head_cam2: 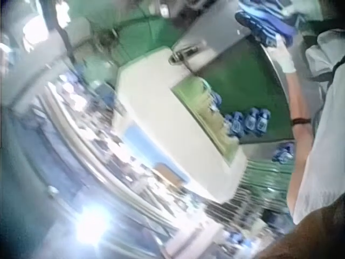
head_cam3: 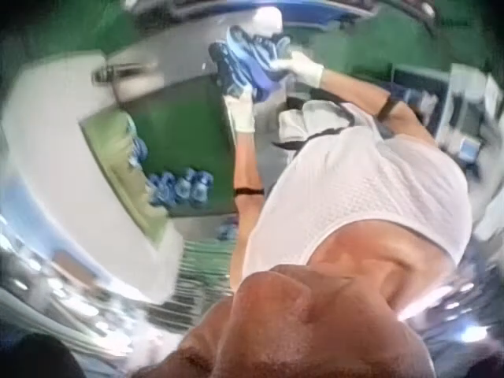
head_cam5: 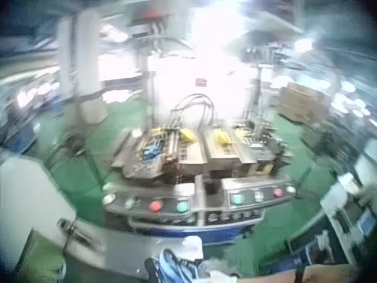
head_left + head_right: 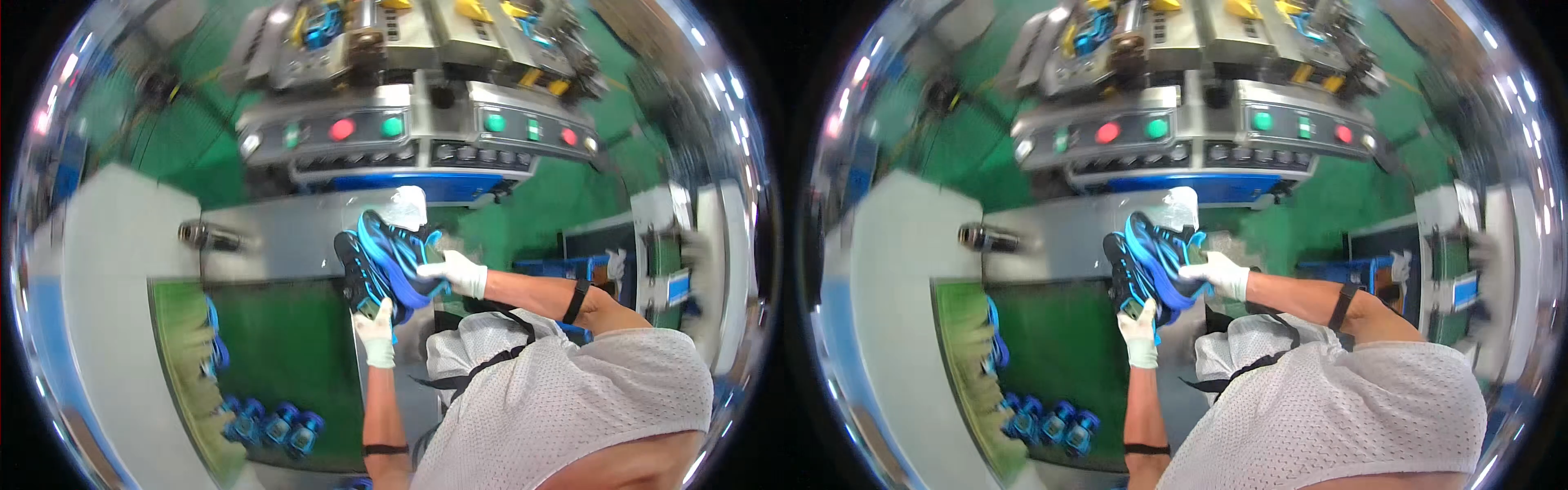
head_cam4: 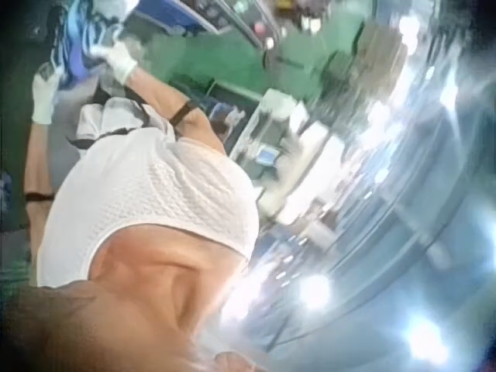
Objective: Operating machinery to press and process shoes on a production line.
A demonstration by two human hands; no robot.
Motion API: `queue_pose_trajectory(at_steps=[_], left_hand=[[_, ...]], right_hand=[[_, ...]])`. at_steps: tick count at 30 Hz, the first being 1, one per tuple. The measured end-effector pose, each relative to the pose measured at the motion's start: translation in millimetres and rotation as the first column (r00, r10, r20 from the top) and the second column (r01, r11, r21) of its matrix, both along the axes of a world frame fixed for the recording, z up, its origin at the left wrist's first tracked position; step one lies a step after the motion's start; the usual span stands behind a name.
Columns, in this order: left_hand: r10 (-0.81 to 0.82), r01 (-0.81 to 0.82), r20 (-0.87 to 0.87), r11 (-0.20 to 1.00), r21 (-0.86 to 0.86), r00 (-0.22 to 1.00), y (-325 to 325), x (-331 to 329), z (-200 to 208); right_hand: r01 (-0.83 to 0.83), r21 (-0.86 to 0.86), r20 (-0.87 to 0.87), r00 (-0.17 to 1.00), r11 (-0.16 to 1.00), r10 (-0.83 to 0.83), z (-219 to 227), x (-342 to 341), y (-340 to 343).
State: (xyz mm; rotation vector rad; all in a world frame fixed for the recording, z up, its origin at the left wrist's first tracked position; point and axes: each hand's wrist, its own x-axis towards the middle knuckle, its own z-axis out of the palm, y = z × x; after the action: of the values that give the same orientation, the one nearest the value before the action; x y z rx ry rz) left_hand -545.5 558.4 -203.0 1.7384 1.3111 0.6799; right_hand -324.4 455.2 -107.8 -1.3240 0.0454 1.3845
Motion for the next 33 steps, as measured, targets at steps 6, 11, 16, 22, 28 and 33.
queue_pose_trajectory(at_steps=[6, 11, 16, 22, 28, 33], left_hand=[[-0.522, 0.575, 0.242, 0.765, -0.291, 0.818, -77, 136, 166], [-0.885, 0.883, 0.22, 0.325, -0.34, 0.411, -196, 254, 188], [-0.85, 0.985, 0.526, -0.105, -0.141, -0.015, -344, 360, 247], [-0.871, 0.887, 0.256, -0.334, 0.319, -0.42, -573, 520, 232], [-0.896, 0.883, 0.228, -0.281, 0.376, -0.382, -735, 598, 226], [-0.89, 0.841, 0.19, -0.295, 0.453, -0.415, -733, 603, 212]], right_hand=[[0.469, 0.099, 0.082, 0.875, 0.878, -0.477, 67, 31, -170], [0.841, 0.181, 0.246, 0.463, 0.509, -0.852, 107, 43, -350], [0.945, 0.327, 0.499, -0.171, 0.002, -0.85, 153, 30, -483], [0.943, 0.125, 0.908, -0.235, -0.31, -0.348, 172, 51, -648], [0.811, -0.126, 0.991, 0.08, -0.572, -0.104, 139, 152, -781], [0.919, 0.091, 0.983, -0.021, -0.383, 0.182, 124, 189, -856]])
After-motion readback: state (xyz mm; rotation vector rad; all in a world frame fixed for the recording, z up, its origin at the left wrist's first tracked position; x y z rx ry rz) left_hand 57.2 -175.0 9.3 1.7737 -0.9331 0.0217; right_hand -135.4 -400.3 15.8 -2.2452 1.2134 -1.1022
